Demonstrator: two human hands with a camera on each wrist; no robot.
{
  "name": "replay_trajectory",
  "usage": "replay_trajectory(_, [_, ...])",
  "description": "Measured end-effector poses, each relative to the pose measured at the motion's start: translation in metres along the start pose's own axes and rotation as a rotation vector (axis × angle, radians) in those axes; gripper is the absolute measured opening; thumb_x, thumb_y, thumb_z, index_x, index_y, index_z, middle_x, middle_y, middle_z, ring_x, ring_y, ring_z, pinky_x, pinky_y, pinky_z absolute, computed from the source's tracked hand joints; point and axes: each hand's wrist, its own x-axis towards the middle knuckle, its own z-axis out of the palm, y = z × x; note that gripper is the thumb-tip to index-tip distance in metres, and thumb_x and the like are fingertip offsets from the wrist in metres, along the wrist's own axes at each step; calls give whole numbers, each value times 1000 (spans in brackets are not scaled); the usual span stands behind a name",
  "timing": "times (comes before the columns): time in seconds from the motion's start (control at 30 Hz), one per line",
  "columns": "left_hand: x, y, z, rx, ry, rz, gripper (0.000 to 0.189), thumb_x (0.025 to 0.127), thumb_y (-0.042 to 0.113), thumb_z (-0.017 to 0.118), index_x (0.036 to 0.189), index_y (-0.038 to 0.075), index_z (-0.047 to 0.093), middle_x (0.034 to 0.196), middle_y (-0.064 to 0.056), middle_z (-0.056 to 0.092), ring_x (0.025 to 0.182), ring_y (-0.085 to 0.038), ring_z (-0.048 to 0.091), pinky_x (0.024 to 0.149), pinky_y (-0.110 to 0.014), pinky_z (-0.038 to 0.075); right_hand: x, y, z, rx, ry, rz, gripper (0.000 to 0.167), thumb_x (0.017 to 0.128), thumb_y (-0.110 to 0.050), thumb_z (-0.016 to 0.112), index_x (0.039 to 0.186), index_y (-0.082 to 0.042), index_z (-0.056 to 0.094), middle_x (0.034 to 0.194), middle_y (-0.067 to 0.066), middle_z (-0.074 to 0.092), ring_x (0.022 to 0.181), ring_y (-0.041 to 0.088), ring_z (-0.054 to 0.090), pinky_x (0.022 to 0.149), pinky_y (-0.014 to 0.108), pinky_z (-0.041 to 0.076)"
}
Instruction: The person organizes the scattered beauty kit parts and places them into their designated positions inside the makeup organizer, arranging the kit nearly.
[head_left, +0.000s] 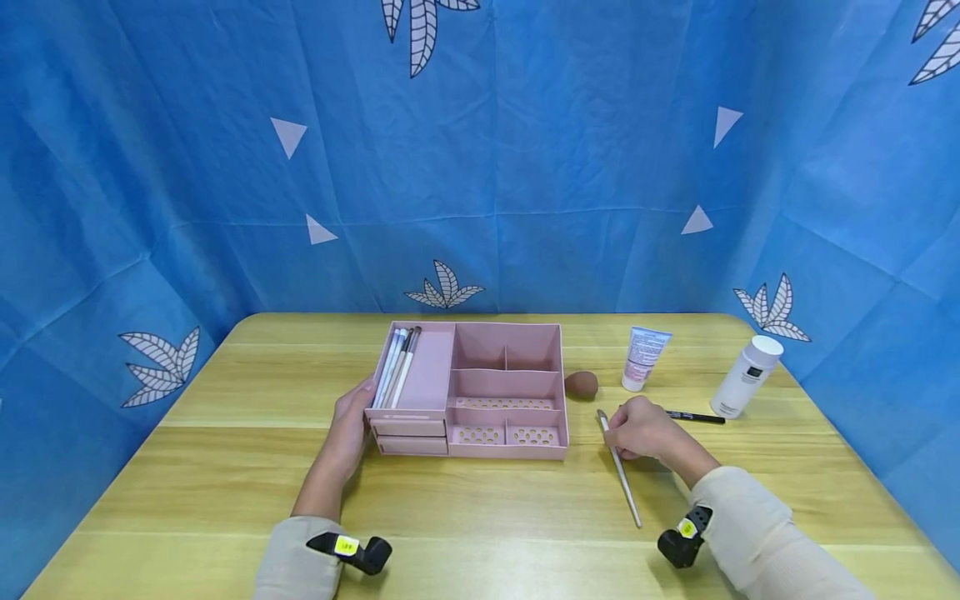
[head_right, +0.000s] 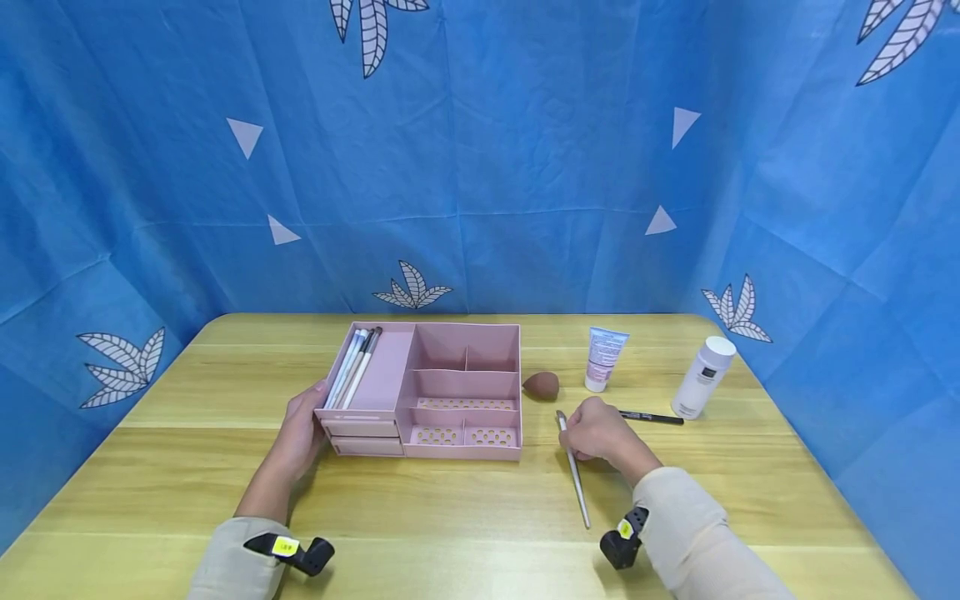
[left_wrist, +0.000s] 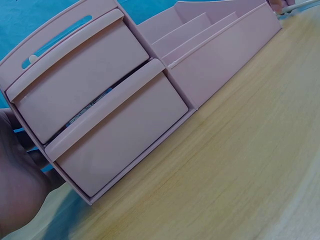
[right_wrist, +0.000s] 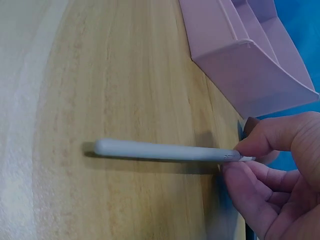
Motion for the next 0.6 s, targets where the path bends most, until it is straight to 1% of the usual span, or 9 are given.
replay_trajectory(0.17, [0, -2, -1, -11, 3, 10, 56, 102, 38, 27, 145, 2, 31, 151, -14, 32, 141, -28, 25, 118, -42, 17, 0, -2, -2, 63, 6, -13, 13, 80, -2, 62, 90, 7, 62, 77, 12, 61, 65, 15, 60, 60, 28, 57])
replay_trajectory(0.33, [0, -1, 0, -13, 4, 19, 56, 102, 38, 27, 145, 2, 33, 150, -14, 33, 140, -28, 26, 118, -42, 18, 0, -8, -10, 123, 15, -24, 18, 81, -1, 60, 96, 9, 58, 84, 14, 61, 67, 15, 61, 63, 29, 58])
replay_trajectory(0.43, [0, 0, 0, -17, 0, 18, 56, 102, 37, 27, 144, 1, 33, 150, -14, 34, 140, -28, 26, 117, -42, 18, -2, -13, -17, 162, 5, -49, 22, 83, 0, 58, 100, 12, 55, 88, 17, 59, 69, 15, 62, 66, 32, 59])
replay_trajectory(0.6, [0, 1, 0, -35, 0, 9, 55, 102, 35, 27, 144, 0, 33, 150, -15, 33, 140, -29, 26, 118, -41, 18, -3, -23, -23, 217, -10, -99, 24, 84, 1, 55, 104, 15, 53, 90, 17, 58, 73, 17, 62, 71, 37, 59])
